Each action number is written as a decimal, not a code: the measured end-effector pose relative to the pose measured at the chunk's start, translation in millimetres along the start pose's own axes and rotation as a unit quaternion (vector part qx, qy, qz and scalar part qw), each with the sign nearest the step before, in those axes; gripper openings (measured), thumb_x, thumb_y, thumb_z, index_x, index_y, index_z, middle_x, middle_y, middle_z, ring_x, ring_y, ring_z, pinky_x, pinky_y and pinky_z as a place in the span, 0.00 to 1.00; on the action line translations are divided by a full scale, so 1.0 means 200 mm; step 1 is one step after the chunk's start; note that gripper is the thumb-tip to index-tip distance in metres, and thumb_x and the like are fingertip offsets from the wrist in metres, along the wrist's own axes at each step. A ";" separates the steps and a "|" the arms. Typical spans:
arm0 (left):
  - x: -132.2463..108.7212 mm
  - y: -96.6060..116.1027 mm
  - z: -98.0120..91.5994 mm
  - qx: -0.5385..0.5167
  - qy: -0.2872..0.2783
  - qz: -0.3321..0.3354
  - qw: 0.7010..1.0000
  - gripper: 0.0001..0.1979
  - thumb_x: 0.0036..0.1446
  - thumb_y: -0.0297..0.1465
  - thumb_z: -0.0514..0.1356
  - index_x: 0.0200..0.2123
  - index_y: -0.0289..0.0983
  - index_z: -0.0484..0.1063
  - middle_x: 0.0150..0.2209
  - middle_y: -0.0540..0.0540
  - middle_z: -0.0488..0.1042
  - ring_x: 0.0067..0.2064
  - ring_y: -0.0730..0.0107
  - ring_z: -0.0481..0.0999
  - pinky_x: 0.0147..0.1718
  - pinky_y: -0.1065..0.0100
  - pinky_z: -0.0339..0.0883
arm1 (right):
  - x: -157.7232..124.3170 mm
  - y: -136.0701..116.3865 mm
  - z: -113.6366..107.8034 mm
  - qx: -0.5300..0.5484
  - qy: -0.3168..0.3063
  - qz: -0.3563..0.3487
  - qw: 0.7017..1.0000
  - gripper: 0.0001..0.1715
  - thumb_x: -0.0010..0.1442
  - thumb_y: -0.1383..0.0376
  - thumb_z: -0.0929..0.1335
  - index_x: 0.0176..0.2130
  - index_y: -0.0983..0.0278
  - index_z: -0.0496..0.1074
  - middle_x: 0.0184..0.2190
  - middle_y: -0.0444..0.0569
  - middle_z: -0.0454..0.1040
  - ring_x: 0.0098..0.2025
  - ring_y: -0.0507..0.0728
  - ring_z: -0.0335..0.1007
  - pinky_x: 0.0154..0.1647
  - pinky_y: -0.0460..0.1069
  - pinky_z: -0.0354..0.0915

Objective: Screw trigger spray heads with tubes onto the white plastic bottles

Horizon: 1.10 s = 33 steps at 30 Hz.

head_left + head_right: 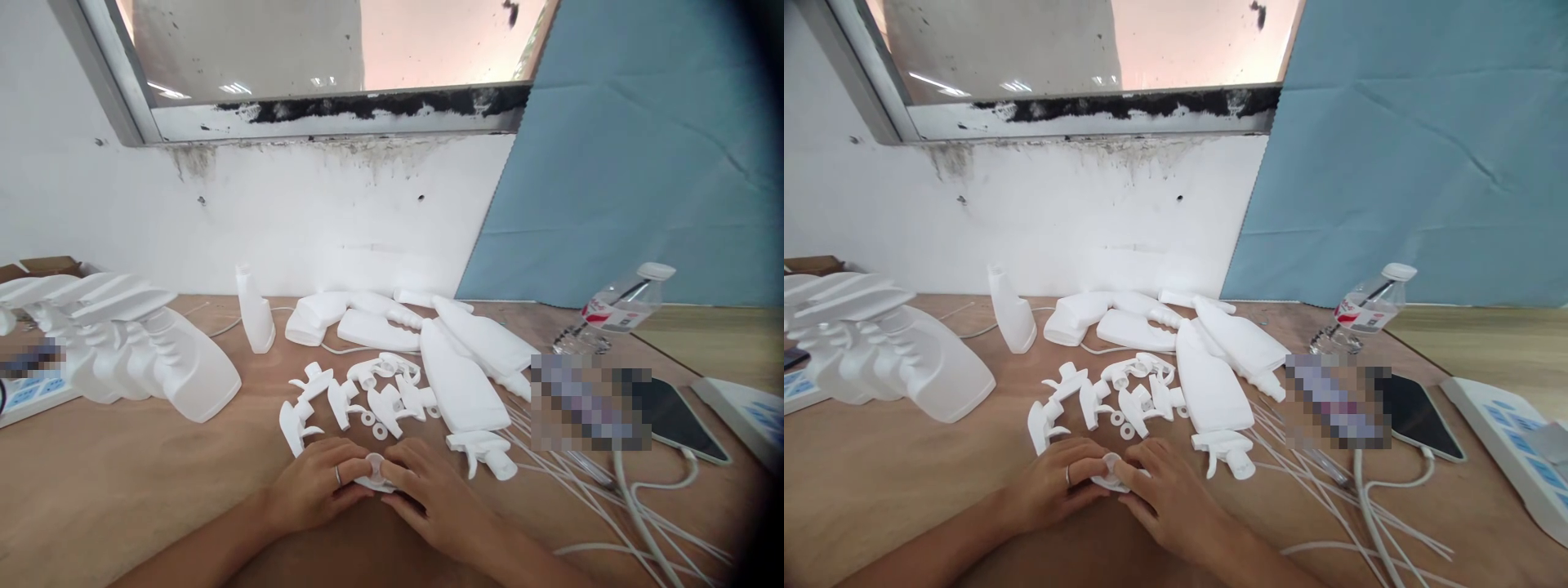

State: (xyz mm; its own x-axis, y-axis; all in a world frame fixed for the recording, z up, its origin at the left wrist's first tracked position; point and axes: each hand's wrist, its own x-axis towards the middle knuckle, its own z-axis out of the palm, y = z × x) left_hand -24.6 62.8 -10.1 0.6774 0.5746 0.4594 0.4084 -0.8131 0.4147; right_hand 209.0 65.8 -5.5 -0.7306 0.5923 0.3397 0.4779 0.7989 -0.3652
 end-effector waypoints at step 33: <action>0.00 0.06 -0.01 0.061 -0.035 -0.047 0.996 0.07 0.66 0.31 0.51 0.46 0.39 0.58 0.43 0.44 0.71 0.40 0.64 0.71 0.37 0.67 0.66 | -0.26 0.04 -0.35 -0.208 0.038 -0.042 0.976 0.32 0.63 0.66 0.63 0.65 0.54 0.57 0.55 0.49 0.72 0.51 0.63 0.69 0.53 0.60 0.61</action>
State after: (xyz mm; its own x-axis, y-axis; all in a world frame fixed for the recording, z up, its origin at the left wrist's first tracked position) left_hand -19.8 52.7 -3.6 0.6722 0.6444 0.3647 0.5409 -0.7637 0.3524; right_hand 285.7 48.0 34.8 -0.7451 0.5155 0.4231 0.5856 0.8093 0.0452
